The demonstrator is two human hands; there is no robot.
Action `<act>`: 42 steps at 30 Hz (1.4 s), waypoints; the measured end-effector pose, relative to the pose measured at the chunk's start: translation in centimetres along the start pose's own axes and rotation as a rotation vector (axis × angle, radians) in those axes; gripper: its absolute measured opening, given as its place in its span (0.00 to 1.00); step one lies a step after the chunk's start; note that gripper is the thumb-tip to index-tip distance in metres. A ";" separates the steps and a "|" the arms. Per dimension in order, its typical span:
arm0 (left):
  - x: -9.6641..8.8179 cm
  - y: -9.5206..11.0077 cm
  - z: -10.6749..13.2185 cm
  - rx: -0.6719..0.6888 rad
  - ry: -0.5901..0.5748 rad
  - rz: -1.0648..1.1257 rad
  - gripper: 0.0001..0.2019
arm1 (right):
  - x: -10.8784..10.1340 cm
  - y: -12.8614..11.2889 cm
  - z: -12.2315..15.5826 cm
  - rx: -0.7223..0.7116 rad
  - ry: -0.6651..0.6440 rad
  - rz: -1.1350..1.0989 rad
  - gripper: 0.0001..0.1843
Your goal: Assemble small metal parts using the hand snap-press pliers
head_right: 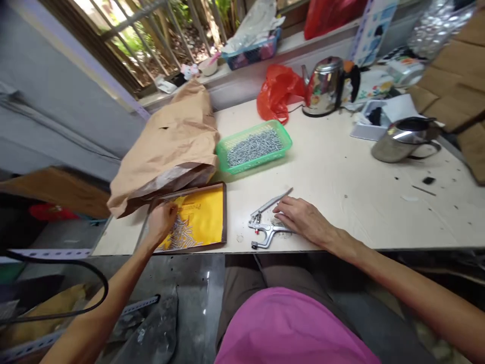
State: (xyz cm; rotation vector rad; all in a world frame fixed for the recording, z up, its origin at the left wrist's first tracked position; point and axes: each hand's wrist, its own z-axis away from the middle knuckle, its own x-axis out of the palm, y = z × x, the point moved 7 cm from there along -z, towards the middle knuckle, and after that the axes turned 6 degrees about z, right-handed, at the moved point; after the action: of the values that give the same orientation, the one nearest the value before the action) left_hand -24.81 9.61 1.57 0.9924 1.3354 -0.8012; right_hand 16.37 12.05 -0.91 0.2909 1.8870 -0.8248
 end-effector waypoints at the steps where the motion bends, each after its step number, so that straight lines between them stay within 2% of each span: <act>1: -0.4 0.6 0.1 0.012 0.035 0.057 0.13 | 0.1 0.1 0.8 0.020 0.002 -0.007 0.12; 4: -0.5 3.6 1.9 -0.028 0.015 0.388 0.14 | 0.2 0.2 2.5 0.063 0.013 -0.014 0.12; 6: 0.6 7.0 4.2 -0.101 -0.122 0.739 0.16 | 0.3 0.0 3.2 0.072 0.013 0.013 0.12; 8: 2.3 11.5 7.1 -0.132 -0.331 1.020 0.18 | 0.5 -0.2 3.5 0.072 0.013 0.050 0.12; 11: 4.9 16.8 11.0 -0.151 -0.554 1.173 0.17 | 0.9 -0.4 3.7 0.077 0.000 0.092 0.11; 13: 6.6 18.4 12.5 -0.168 -0.621 1.186 0.17 | 1.3 -0.5 3.8 0.078 -0.013 0.114 0.12; 16: 8.6 18.8 13.4 -0.190 -0.652 1.144 0.17 | 1.6 -0.7 4.0 0.085 -0.012 0.130 0.13; 19: 9.6 18.4 13.6 -0.196 -0.662 1.086 0.17 | 1.6 -0.7 4.1 0.097 -0.007 0.129 0.13; 25: 9.4 18.7 13.4 -0.192 -0.716 0.979 0.13 | 1.7 -0.7 4.0 0.096 -0.015 0.133 0.13; 32: 9.4 19.4 13.3 -0.218 -0.895 0.924 0.14 | 2.1 -0.8 4.0 0.095 -0.005 0.183 0.14; 39: 9.9 19.0 14.0 -0.242 -0.919 0.918 0.15 | 1.4 -0.7 4.0 0.065 -0.059 0.163 0.12; 40: 9.9 19.0 14.0 -0.240 -0.914 0.929 0.15 | 1.0 -0.5 3.9 0.048 -0.062 0.150 0.15; 42: 9.9 19.0 14.1 -0.245 -0.907 0.935 0.15 | 0.3 0.3 3.3 0.016 -0.077 0.156 0.29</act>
State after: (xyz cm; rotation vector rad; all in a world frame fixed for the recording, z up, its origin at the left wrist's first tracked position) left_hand -0.94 4.92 -6.46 0.7691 0.1110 -0.2593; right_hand 18.77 10.08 -2.11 0.4051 1.7625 -0.7362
